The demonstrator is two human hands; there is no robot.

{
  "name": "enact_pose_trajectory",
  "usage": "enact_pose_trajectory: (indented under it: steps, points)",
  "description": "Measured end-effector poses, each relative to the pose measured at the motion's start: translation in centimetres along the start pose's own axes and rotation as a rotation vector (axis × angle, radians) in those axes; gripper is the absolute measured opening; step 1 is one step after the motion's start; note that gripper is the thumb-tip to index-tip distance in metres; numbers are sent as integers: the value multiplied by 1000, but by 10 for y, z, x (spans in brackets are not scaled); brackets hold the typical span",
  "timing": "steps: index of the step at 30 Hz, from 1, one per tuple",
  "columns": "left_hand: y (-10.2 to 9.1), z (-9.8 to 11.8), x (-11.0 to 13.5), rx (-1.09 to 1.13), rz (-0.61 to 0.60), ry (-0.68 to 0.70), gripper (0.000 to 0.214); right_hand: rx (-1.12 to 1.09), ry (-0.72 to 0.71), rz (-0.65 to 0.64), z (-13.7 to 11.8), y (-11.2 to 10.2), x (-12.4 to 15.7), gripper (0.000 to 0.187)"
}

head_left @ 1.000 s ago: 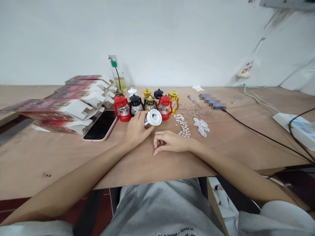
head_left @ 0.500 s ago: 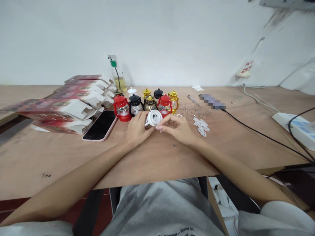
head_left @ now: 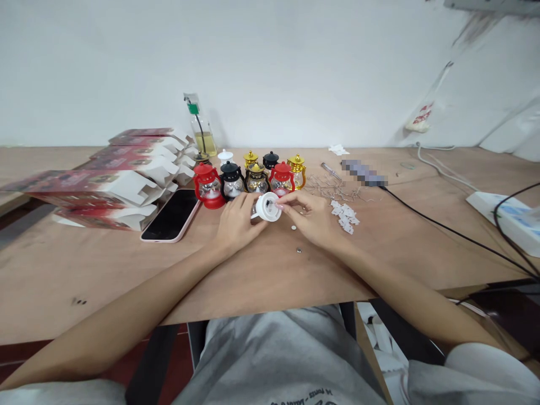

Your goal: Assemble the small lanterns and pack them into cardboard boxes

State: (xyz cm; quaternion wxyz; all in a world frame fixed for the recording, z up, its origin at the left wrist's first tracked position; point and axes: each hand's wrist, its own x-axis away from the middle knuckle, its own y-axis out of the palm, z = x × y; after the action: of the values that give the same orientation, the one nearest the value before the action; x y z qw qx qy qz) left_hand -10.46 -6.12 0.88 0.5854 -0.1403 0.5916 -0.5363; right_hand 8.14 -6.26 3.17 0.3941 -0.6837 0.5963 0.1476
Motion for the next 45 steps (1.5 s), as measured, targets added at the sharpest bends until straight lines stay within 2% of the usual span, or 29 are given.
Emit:
enact_pose_trajectory:
  steps: [5,14,20,25,27,30,33,36,39,42,45]
  points:
    - [0,3,1,-24,-20,57,39,131,-125,37,1,2,1,5]
    - [1,2,1,-36,-14,69,41,155,-165,13,8,3,1,11]
    - [1,3,1,-34,-17,66,40,183,-170,34,9,3,1,8]
    - [0,2,1,-5,1,46,40,168,-150,40,1,-6,-1,6]
    - [0,2,1,11,6,18,41,161,-109,-11,-6,-16,7,5]
    - [0,0,1,29,0,-6,42,239,-21,-263,-15,-35,32,5]
    - [0,0,1,26,-1,-12,42,320,-5,-425,-20,-51,64,22]
    - [0,-1,2,24,4,-6,42,387,-74,-572,-22,-56,86,48]
    - [0,-1,2,20,13,-3,42,472,-182,-631,-23,-55,95,56]
    - [0,-1,2,25,20,-1,42,487,-357,-571,-25,-54,102,47]
    - [-1,0,2,33,11,-2,42,479,-567,-451,-28,-53,113,25]
